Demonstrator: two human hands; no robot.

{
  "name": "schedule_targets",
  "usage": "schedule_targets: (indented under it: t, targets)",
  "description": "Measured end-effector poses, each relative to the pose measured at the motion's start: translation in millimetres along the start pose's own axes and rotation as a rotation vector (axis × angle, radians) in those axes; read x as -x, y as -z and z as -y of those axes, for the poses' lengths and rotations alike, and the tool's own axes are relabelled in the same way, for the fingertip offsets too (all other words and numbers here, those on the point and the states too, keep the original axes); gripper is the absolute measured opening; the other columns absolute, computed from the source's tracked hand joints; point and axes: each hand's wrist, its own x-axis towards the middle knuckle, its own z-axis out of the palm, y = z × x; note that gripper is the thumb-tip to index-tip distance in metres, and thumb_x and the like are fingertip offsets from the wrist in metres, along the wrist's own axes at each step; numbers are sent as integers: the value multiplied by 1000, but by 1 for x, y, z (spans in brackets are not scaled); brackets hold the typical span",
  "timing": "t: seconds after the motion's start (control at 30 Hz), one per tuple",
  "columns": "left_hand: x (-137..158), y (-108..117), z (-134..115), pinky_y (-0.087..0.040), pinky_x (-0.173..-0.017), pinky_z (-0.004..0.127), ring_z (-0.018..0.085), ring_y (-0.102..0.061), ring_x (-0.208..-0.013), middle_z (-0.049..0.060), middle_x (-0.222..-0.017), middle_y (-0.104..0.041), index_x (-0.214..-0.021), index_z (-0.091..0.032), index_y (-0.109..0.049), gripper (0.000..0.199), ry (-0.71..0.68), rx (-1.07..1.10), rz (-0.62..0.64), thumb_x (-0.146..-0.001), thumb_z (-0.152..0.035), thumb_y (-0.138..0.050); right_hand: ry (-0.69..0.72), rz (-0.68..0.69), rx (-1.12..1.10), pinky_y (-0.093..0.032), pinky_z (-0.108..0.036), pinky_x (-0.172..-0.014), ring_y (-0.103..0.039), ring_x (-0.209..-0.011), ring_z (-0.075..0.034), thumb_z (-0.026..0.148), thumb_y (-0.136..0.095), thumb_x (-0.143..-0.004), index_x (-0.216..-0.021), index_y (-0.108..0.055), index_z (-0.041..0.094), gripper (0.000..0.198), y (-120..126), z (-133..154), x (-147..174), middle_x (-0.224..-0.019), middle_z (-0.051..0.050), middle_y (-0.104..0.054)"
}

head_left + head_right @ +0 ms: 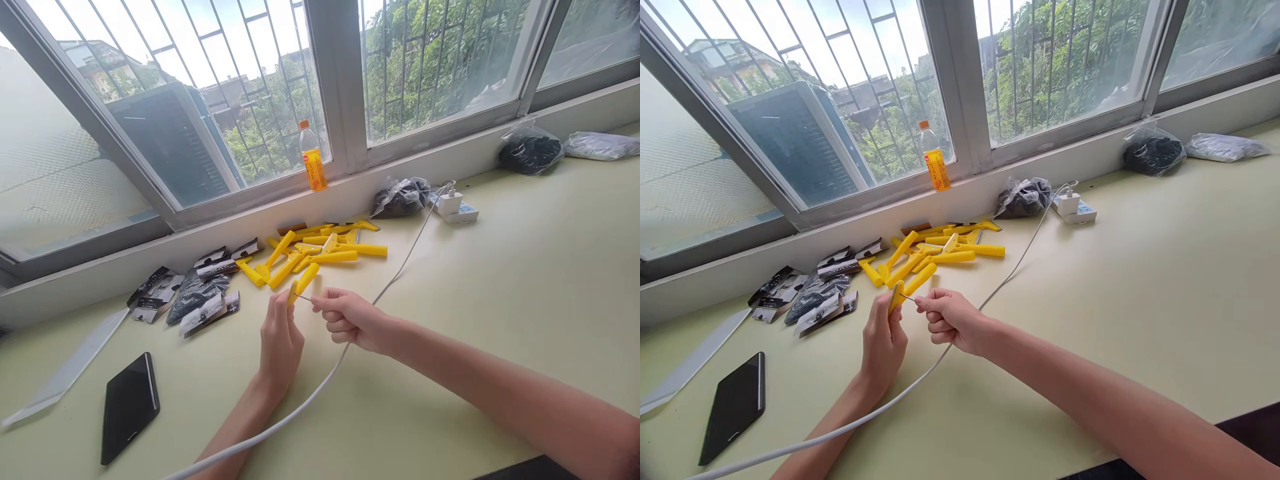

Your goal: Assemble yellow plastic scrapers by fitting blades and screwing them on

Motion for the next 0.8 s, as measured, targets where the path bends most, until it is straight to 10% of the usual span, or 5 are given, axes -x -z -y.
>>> schedule_targets:
  t: [0.23, 0.4, 0.6, 0.8]
  targets:
    - [4, -2, -7, -47, -74, 19, 9, -60, -89, 5, -101, -62, -127, -19, -48, 31, 30, 29, 19, -98, -14, -38, 785, -271, 1032, -18, -28, -55, -23, -57, -10, 21, -49, -94, -71, -36, 18, 26, 10, -19, -6, -65, 2, -37]
    - [5, 0, -9, -47, -73, 20, 10, -61, -89, 6, -103, -63, -127, -19, -48, 30, 47, 64, 28, -99, -15, -38, 734, -206, 875, -19, -27, -55, -21, -57, -10, 19, -48, -93, -69, -34, 18, 28, 6, -13, -2, -62, 4, -29]
    - [5, -1, -2, -47, -73, 20, 9, -59, -88, 6, -104, -62, -127, -20, -48, 32, 0, 83, 46, -98, -13, -38, 50, 18, 84, -14, -24, -46, -13, -49, -7, 52, -66, -86, -79, -42, 22, 39, 5, -4, -1, -58, 9, -27]
    - [7, -6, -4, -44, -71, 20, 9, -57, -82, 4, -97, -61, -121, -20, -49, 27, 133, 144, 63, -97, -14, -39, 723, -233, 897, -22, -27, -55, -27, -57, -10, 26, -51, -93, -68, -37, 18, 30, 10, -18, -7, -63, 3, -38]
